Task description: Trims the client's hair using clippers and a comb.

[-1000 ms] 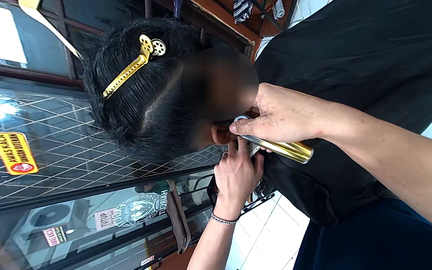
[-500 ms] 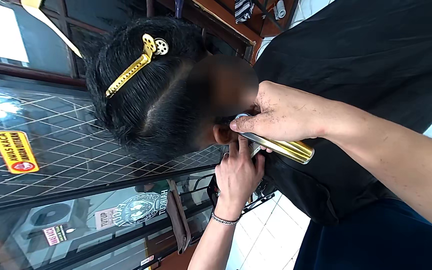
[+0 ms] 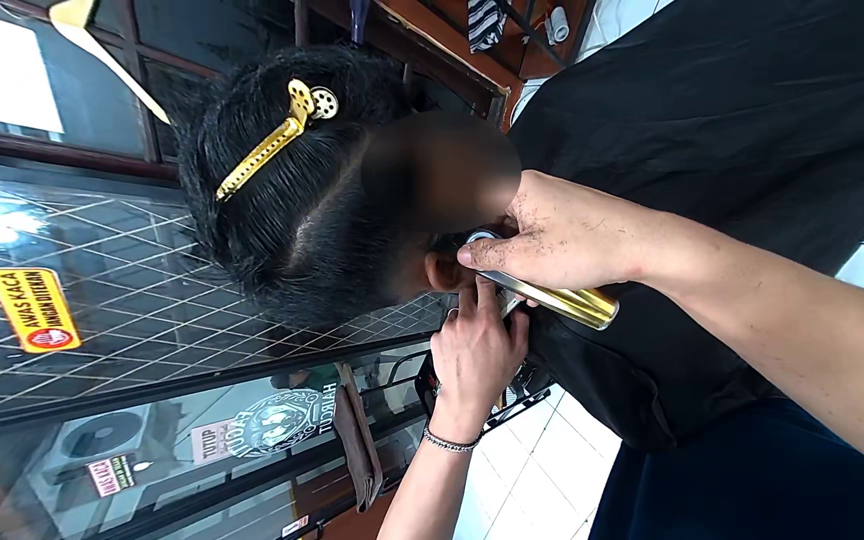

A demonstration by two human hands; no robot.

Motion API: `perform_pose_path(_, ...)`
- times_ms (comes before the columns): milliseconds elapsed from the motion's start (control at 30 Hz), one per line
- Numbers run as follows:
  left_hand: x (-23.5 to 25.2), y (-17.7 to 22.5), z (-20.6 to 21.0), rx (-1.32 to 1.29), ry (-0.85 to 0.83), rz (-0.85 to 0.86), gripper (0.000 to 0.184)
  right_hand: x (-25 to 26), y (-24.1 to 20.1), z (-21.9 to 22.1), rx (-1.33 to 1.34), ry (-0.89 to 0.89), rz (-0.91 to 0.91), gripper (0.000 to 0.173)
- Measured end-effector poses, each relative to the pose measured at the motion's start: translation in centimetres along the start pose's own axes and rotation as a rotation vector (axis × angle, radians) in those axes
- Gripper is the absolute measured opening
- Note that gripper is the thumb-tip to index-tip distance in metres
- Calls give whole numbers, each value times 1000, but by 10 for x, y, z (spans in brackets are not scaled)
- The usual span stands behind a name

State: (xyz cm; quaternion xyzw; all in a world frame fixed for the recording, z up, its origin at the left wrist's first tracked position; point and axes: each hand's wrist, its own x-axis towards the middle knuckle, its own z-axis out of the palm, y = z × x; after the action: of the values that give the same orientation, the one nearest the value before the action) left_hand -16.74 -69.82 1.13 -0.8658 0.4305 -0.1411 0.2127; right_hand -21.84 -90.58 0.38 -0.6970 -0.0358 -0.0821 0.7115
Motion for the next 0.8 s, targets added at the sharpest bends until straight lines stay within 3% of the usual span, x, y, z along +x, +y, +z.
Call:
perform_pose_path(67, 0, 0, 0, -3, -7, 2, 46, -2, 4, 0, -13, -14, -70, 20)
perform_pose_path(167, -5, -2, -8, -45, -29, 44, 56, -21, -3, -10, 47, -60, -5, 26)
perform_pose_path(233, -14, -5, -24, -90, -7, 95, 68, -40, -1, -20, 178, -2, 19, 23)
perform_pose_path(333, -23, -17, -55, -96, 116, 175, 61, -84, 6, -48, 345, 154, 38, 26)
perform_pose_path(433, -21, -33, -72, -9, 181, 235, 59, -149, 56, -82, 654, 393, -106, 28)
perform_pose_path(533, -13, -46, -75, 66, 154, 231, 62, -176, 96, -82, 1232, 987, -372, 43)
perform_pose_path(567, -12, -50, -75, 82, 148, 220, 63, -175, 94, -72, 1242, 1065, -323, 49)
perform_pose_path(600, -12, -54, -77, 93, 137, 205, 64, -169, 82, -55, 1149, 1051, -197, 55)
perform_pose_path(667, -13, -56, -77, 103, 124, 178, 66, -148, 47, -22, 946, 843, -22, 59)
perform_pose_path(800, -26, -52, -73, 117, 100, 103, 63, -97, 5, 11, 951, 287, 28, 42)
